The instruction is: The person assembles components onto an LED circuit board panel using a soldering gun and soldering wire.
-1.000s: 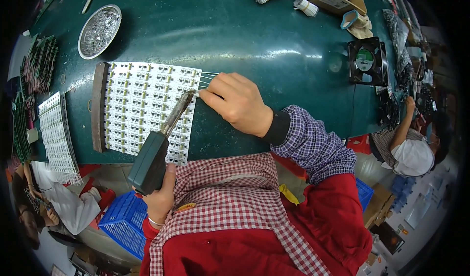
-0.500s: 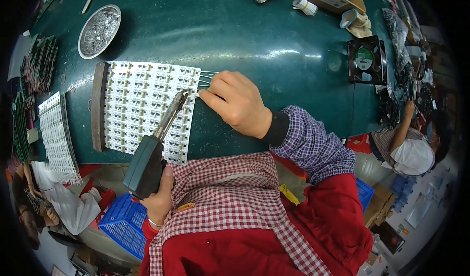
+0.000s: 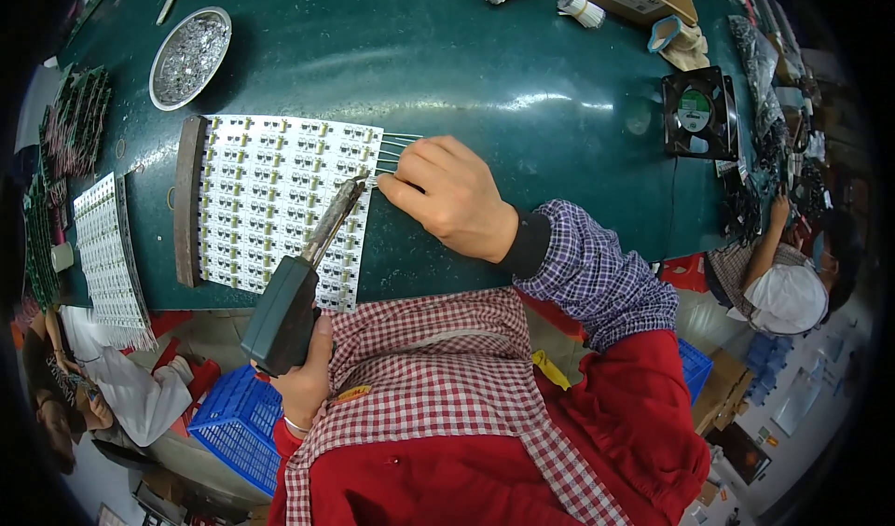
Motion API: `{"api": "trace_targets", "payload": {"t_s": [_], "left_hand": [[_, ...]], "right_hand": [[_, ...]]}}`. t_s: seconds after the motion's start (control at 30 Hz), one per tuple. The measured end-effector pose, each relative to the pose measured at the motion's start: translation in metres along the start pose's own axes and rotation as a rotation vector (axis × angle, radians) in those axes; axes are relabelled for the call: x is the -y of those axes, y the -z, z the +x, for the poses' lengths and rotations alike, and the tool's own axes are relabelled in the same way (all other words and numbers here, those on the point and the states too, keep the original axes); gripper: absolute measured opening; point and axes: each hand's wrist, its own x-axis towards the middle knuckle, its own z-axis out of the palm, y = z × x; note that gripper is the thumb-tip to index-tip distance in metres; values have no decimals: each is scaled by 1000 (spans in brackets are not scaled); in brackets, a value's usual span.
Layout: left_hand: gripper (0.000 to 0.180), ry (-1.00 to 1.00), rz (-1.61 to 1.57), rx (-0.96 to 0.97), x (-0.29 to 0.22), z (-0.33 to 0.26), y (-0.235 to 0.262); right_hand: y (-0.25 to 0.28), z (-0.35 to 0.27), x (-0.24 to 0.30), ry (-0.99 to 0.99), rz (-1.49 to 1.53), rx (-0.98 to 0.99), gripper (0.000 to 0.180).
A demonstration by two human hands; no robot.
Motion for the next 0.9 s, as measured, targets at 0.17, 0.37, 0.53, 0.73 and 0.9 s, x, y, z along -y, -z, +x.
{"api": "trace_targets", "payload": {"t_s": [0.17, 0.37, 0.53, 0.73, 0.9], "left_hand": [[22, 28, 2, 23, -4, 3, -1], [22, -55, 94, 62, -2, 1, 0], [32, 28, -5, 28, 11, -15, 5], [32, 69, -70, 13, 8, -22, 4], [35, 50, 8, 24, 4, -23, 8]], "right_hand": [[1, 0, 0, -3, -9, 16, 23], [-1, 0, 0, 3, -14, 11, 23], [0, 0, 0, 0, -15, 15, 23], [-2, -1, 3, -24, -22, -8, 24], [0, 0, 9, -1, -32, -75, 25]]}}
